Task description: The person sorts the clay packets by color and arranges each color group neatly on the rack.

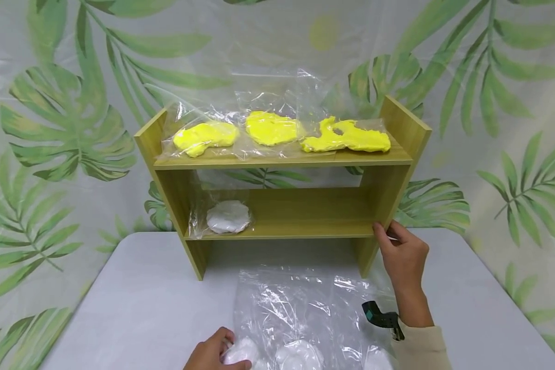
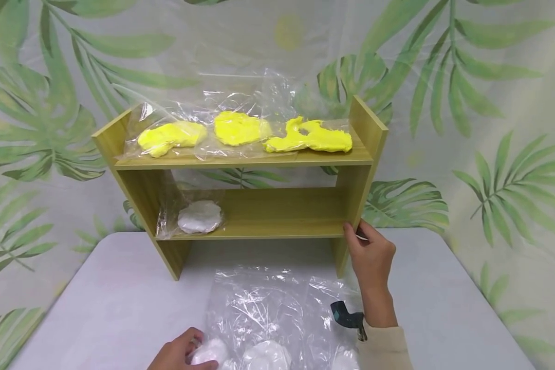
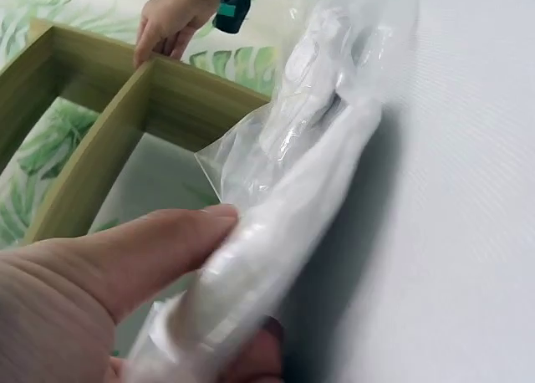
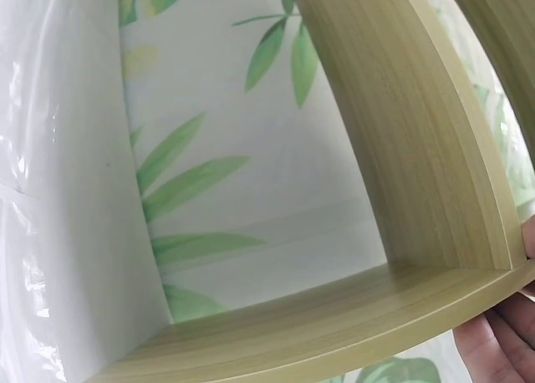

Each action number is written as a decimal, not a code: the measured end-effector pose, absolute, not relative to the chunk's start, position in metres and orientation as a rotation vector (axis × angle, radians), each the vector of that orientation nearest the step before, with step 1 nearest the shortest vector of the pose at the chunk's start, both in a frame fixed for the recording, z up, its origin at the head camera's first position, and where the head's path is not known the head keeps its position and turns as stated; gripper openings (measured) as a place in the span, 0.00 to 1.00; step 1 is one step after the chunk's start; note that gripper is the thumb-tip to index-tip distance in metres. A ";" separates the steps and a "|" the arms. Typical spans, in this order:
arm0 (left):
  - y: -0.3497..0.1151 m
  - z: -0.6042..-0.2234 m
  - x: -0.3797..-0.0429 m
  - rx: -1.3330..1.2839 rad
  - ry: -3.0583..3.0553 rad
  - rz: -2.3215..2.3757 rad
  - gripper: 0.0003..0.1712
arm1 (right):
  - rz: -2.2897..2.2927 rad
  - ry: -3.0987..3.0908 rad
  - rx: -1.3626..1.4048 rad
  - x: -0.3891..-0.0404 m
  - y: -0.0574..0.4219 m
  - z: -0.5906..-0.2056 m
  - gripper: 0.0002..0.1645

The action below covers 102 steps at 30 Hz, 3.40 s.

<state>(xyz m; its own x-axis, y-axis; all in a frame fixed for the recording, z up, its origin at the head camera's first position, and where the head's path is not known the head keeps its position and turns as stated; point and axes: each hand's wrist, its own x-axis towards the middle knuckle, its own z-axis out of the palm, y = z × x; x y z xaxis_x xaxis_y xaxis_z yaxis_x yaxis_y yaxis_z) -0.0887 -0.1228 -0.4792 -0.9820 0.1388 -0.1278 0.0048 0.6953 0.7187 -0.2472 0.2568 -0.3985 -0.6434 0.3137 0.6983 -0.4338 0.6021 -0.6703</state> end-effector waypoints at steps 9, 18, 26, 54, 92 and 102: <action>-0.135 -0.486 -0.094 0.061 2.423 1.451 0.20 | 1.093 -1.991 0.090 -0.248 0.256 -0.396 0.14; -0.143 -0.492 -0.096 0.247 1.961 1.785 0.21 | 1.096 -1.997 0.074 -0.247 0.255 -0.398 0.14; -0.147 -0.491 -0.095 0.202 1.770 1.861 0.22 | 1.095 -1.989 0.087 -0.248 0.256 -0.398 0.13; -0.162 -0.490 -0.097 0.382 1.500 1.880 0.14 | 1.108 -1.990 0.087 -0.246 0.255 -0.397 0.14; -0.177 -0.466 -0.081 0.175 1.791 1.900 0.24 | 1.092 -1.997 0.081 -0.247 0.255 -0.397 0.14; -0.157 -0.437 -0.079 0.560 1.207 2.015 0.26 | 1.087 -2.003 0.067 -0.247 0.256 -0.400 0.14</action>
